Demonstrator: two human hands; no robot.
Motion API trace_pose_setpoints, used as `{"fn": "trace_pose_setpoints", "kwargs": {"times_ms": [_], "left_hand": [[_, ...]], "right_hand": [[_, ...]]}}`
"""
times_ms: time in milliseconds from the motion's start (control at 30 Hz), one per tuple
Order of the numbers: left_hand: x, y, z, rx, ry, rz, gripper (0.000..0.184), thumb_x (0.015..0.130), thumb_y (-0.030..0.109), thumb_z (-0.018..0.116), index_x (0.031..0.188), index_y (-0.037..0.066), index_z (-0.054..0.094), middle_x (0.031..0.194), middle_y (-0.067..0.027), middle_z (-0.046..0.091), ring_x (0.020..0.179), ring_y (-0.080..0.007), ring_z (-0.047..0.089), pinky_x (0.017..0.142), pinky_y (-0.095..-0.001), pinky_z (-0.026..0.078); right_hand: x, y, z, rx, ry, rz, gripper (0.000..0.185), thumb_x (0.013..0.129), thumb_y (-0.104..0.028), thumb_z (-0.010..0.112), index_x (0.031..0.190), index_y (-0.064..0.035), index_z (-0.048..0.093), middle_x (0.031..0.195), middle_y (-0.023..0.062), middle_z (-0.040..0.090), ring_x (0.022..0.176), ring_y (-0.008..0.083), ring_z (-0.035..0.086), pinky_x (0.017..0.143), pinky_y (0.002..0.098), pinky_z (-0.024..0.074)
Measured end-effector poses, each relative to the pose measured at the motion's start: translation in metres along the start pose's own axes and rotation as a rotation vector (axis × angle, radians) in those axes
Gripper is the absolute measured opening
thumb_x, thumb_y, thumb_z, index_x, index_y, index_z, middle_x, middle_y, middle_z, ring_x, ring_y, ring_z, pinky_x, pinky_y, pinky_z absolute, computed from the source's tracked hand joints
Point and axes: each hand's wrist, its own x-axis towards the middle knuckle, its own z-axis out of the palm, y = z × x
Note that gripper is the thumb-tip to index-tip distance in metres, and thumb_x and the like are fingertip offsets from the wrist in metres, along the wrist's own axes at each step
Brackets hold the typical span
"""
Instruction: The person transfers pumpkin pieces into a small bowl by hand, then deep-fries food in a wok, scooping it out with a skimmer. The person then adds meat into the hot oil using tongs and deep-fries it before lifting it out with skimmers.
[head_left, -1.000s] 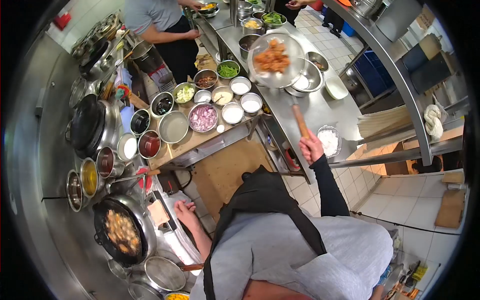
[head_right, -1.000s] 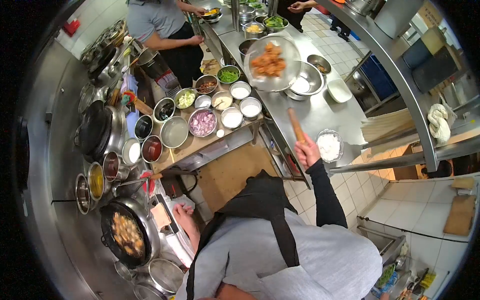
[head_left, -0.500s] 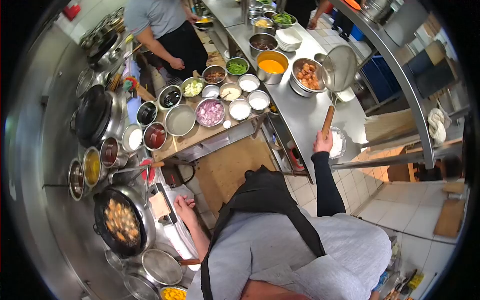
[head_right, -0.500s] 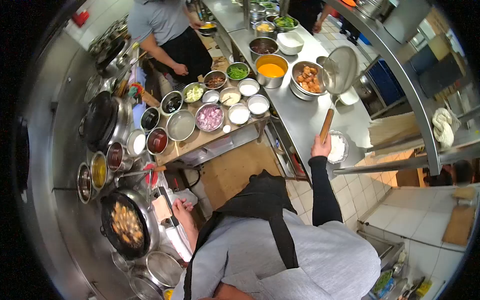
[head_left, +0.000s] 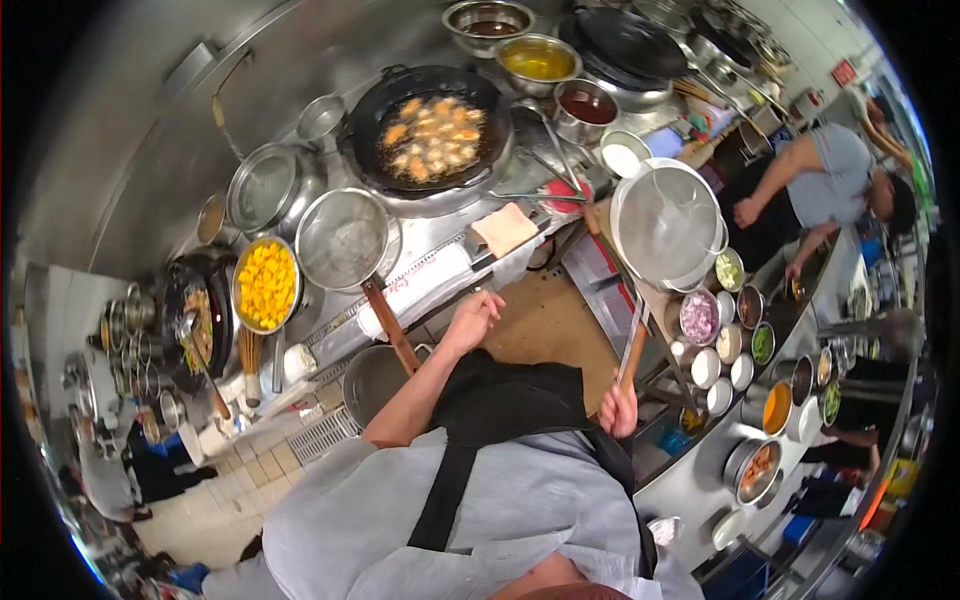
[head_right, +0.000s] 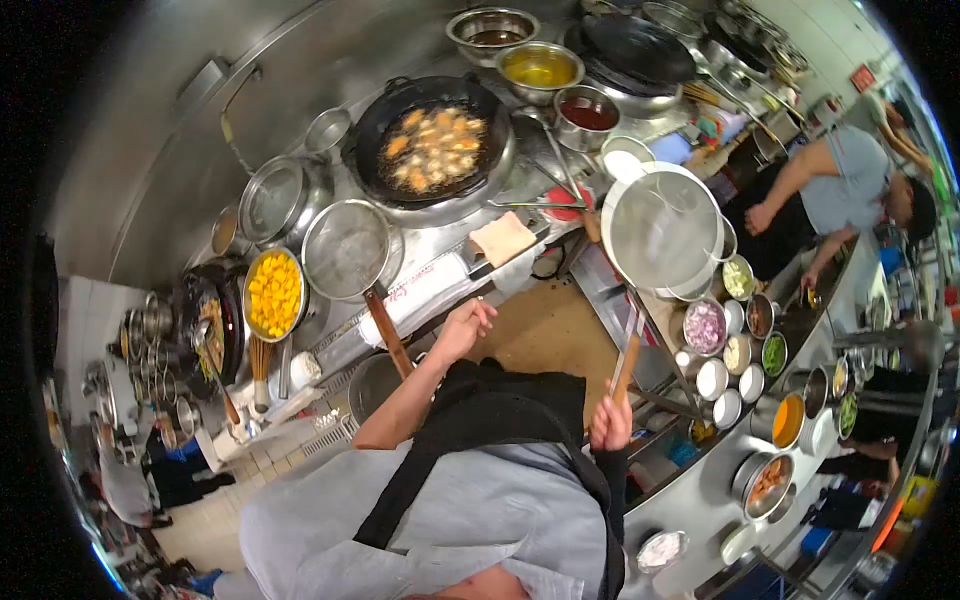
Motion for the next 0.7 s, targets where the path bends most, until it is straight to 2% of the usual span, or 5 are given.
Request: {"fn": "trace_pose_setpoints", "kwargs": {"times_ms": [133,300,400,600,700], "left_hand": [[-0.030,0.012,-0.033,-0.066,0.216,-0.096,0.017,0.097,0.011,0.051,0.082,0.004,0.056,0.094,-0.0081,0.066,0.069,-0.0126,0.058,0.060,-0.0262,0.047],[-0.071,0.012,-0.075,-0.216,0.638,-0.106,0.027,0.103,0.029,0.055,0.088,0.006,0.056,0.085,-0.0046,0.066,0.062,-0.0083,0.055,0.053,-0.0215,0.043],[-0.095,0.013,-0.093,-0.269,0.815,-0.091,0.030,0.104,0.033,0.053,0.090,0.006,0.054,0.083,-0.0050,0.065,0.060,-0.0060,0.053,0.051,-0.0210,0.041],[-0.115,0.001,-0.096,-0.216,1.177,-0.081,0.033,0.105,0.036,0.049,0.089,0.007,0.052,0.082,-0.0083,0.067,0.059,-0.0091,0.055,0.049,-0.0236,0.042],[-0.110,0.003,-0.080,-0.216,1.314,-0.095,0.034,0.106,0.035,0.045,0.087,0.007,0.051,0.080,-0.0086,0.067,0.058,-0.0104,0.056,0.050,-0.0245,0.044]], "right_hand": [[0.113,-0.023,0.100,-0.153,-0.251,0.023,0.034,0.097,-0.010,0.055,0.130,-0.0036,0.053,0.075,0.0012,0.056,0.049,0.0046,0.042,0.038,0.0189,0.0290],[0.249,-0.034,0.206,-0.829,-0.249,-0.156,0.009,0.097,-0.017,0.059,0.102,-0.0087,0.059,0.070,-0.0044,0.050,0.055,0.0040,0.044,0.045,0.0209,0.0324],[0.326,-0.035,0.234,-1.429,-0.206,-0.713,0.032,0.092,-0.022,0.060,0.119,-0.0037,0.060,0.100,0.0267,0.067,0.098,0.0442,0.064,0.084,0.0480,0.0495],[0.473,0.003,0.223,-1.344,-0.275,-0.705,0.023,0.095,-0.019,0.057,0.112,-0.0030,0.061,0.067,0.0061,0.059,0.051,0.0145,0.056,0.041,0.0321,0.0428],[0.450,-0.006,0.231,-1.037,-0.335,-0.218,0.014,0.096,-0.020,0.057,0.093,-0.0065,0.058,0.059,0.0011,0.052,0.041,0.0116,0.045,0.037,0.0294,0.0339]]}}
